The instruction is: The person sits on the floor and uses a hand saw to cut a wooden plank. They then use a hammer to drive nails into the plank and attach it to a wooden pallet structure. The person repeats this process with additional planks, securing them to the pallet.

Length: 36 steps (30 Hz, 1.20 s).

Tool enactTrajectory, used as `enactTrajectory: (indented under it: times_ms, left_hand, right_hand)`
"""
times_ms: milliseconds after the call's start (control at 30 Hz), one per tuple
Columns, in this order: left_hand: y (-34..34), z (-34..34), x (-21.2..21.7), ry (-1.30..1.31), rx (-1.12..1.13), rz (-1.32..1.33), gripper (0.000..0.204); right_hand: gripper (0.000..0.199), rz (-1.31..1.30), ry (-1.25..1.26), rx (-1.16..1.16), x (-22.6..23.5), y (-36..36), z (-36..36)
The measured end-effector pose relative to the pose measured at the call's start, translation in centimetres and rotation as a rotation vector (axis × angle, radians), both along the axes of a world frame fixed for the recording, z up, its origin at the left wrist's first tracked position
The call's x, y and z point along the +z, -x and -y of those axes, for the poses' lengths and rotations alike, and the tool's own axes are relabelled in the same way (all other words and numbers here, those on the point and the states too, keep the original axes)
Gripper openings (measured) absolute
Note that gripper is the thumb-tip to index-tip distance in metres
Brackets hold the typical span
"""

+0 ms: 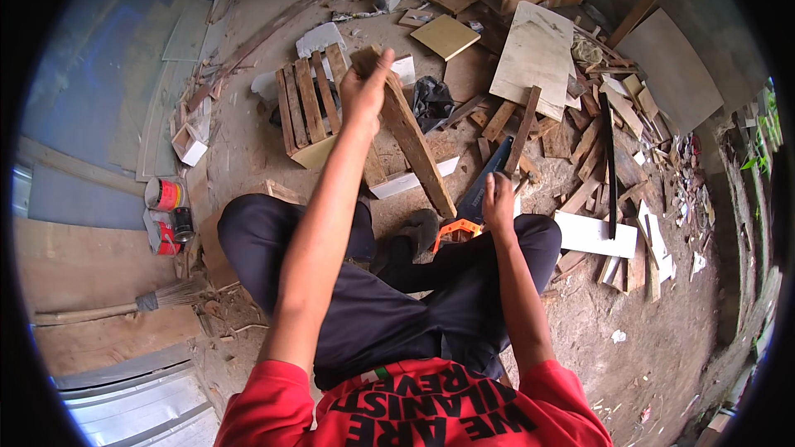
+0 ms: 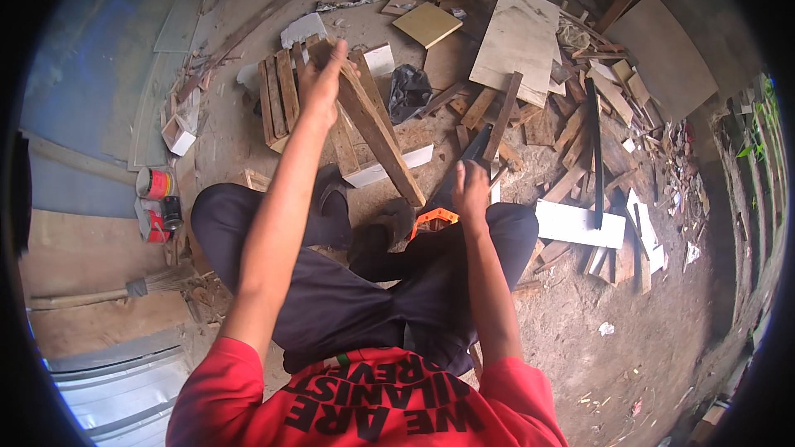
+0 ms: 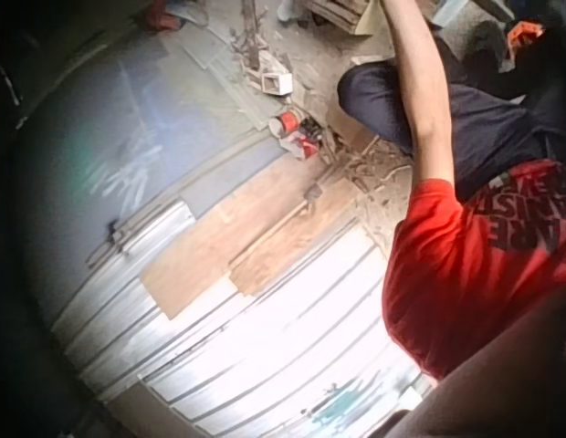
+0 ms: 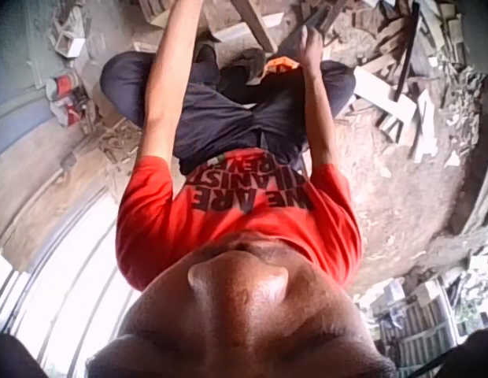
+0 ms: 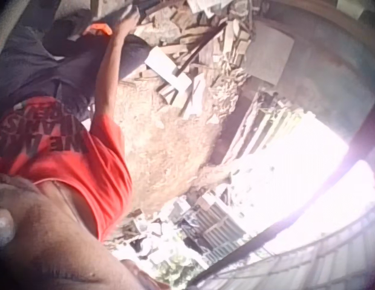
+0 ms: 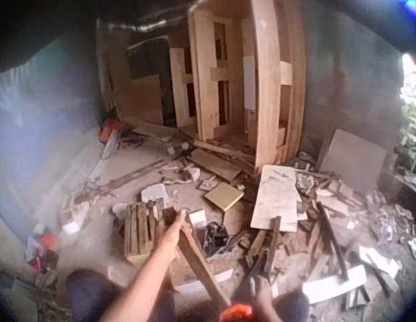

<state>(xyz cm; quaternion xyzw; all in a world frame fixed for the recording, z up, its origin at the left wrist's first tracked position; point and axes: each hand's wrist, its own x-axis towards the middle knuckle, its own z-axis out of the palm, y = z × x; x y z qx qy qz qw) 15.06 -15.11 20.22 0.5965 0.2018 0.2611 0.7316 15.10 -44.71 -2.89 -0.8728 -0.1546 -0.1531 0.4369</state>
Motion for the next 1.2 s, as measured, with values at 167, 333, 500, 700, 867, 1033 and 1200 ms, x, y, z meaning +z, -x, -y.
enactTrajectory:
  times_ms: [167, 333, 500, 700, 867, 1033, 1200]
  left_hand:
    - [-1.3, -2.9, 3.5, 0.125, 0.048, -0.135, 0.053]
    - [-4.8, -7.4, 3.3, -0.082, 0.100, -0.197, 0.054]
    - [-6.8, -6.3, 3.3, -0.159, -0.101, -0.373, 0.059]
    - [-9.4, -5.7, 1.2, -0.126, -0.360, -0.355, 0.051]
    - [-13.4, -8.7, -7.3, -0.002, -0.300, -0.415, 0.058]
    - [-13.8, -8.2, -15.3, -0.394, -0.359, -0.581, 0.040]
    - [-17.0, -8.6, -25.8, -0.185, -0.197, -0.328, 0.031]
  right_hand:
    - [0.050, -0.816, -0.507, 0.640, 2.2, 4.4, -2.1]
    - [0.027, -0.892, -0.824, 0.742, 4.6, 7.1, -3.8]
    - [0.025, -0.922, -0.996, 0.531, 4.2, 6.5, -3.4]
    - [0.045, -0.864, -0.806, 0.478, 3.7, 3.8, -4.8]
    - [0.036, -1.002, -0.893, 0.335, 0.9, 3.3, -5.4]
    - [0.035, -1.013, -0.789, 0.231, 2.3, 0.8, -6.0]
    - [0.041, -0.930, -0.701, 0.207, 0.3, -3.4, -9.2]
